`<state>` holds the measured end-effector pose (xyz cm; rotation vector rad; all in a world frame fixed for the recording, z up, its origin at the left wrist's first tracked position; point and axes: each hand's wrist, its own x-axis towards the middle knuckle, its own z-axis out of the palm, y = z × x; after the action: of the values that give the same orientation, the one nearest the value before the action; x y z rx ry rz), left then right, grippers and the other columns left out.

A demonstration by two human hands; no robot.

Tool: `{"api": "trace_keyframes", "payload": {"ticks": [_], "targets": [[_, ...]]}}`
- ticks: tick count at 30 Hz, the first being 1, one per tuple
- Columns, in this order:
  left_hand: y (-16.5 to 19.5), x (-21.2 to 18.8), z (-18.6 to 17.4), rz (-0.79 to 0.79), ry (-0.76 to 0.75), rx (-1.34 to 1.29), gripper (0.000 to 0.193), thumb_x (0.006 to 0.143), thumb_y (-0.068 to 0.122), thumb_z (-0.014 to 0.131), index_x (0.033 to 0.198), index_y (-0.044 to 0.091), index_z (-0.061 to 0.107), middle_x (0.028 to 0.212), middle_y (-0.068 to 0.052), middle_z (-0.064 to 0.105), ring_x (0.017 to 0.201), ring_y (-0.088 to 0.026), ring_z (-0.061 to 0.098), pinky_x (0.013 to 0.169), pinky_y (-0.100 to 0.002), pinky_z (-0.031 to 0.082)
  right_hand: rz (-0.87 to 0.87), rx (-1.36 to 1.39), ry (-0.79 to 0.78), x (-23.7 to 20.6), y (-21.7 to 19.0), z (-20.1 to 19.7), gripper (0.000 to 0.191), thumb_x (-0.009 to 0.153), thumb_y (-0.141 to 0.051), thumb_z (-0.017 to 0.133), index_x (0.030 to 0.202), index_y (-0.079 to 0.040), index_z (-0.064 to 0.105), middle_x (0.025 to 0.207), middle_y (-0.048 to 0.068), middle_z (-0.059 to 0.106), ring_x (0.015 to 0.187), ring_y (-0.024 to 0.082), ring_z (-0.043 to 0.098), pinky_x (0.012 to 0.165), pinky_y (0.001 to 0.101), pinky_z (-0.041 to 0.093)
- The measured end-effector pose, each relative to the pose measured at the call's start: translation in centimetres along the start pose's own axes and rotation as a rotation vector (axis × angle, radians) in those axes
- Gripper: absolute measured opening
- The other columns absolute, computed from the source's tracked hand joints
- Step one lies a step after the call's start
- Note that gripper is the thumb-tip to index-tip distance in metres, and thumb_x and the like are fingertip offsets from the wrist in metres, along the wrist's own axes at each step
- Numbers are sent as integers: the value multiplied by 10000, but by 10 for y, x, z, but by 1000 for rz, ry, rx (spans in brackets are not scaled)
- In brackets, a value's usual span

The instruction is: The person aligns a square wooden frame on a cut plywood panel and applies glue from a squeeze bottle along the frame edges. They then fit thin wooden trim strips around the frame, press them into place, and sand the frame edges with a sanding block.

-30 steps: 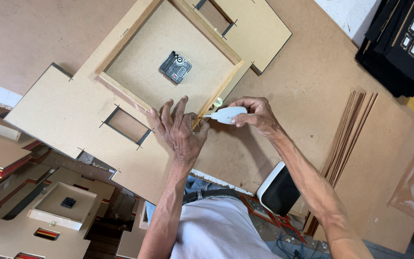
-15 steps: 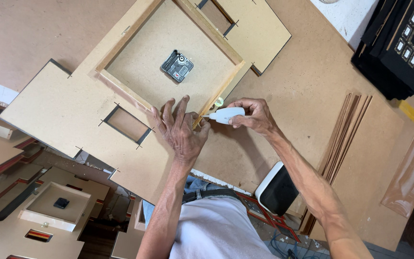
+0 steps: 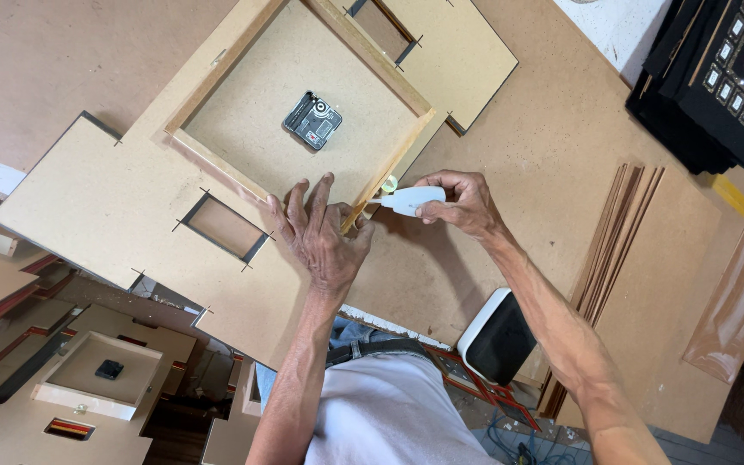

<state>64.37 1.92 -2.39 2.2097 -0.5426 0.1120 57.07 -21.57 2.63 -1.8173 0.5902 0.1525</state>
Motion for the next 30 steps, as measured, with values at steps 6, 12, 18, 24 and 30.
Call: {"api": "trace_keyframes", "payload": {"ticks": [6, 12, 18, 24, 30], "targets": [[0, 0, 1, -9, 2, 5, 198, 672, 230, 868, 774, 159, 714, 1432, -1, 622, 1438, -280, 378, 1307, -509, 87, 4, 13, 25, 1, 0, -3, 314, 751, -85, 803, 1046, 11, 755, 828, 122, 769, 663, 132, 732, 603, 262, 641], [0, 0, 1, -14, 0, 9, 203, 662, 214, 864, 767, 148, 704, 1439, -12, 621, 1446, -281, 377, 1317, -498, 90, -3, 57, 41, 1, 1, -5, 312, 733, -114, 814, 1020, -7, 753, 814, 95, 763, 647, 112, 723, 595, 248, 632], [0, -1, 2, -6, 21, -6, 200, 662, 218, 862, 771, 147, 711, 1425, -8, 630, 1430, -283, 399, 1317, -513, 102, 22, 280, 67, -7, 6, -10, 323, 713, -103, 813, 1011, 7, 757, 776, 80, 727, 628, 94, 652, 594, 241, 550], [0, 0, 1, 1, 30, -8, 198, 663, 211, 862, 778, 137, 719, 1426, -16, 631, 1423, -293, 412, 1314, -520, 103, 54, 349, 74, -12, 11, -11, 334, 696, -79, 791, 1010, 26, 752, 774, 82, 721, 629, 100, 637, 606, 243, 527], [0, 0, 0, 6, 29, -11, 214, 658, 205, 868, 801, 127, 729, 1432, -20, 627, 1428, -292, 411, 1320, -514, 107, 60, 455, 59, -11, 19, -12, 349, 688, -52, 780, 1021, 43, 743, 813, 103, 719, 631, 113, 628, 594, 262, 534]]}}
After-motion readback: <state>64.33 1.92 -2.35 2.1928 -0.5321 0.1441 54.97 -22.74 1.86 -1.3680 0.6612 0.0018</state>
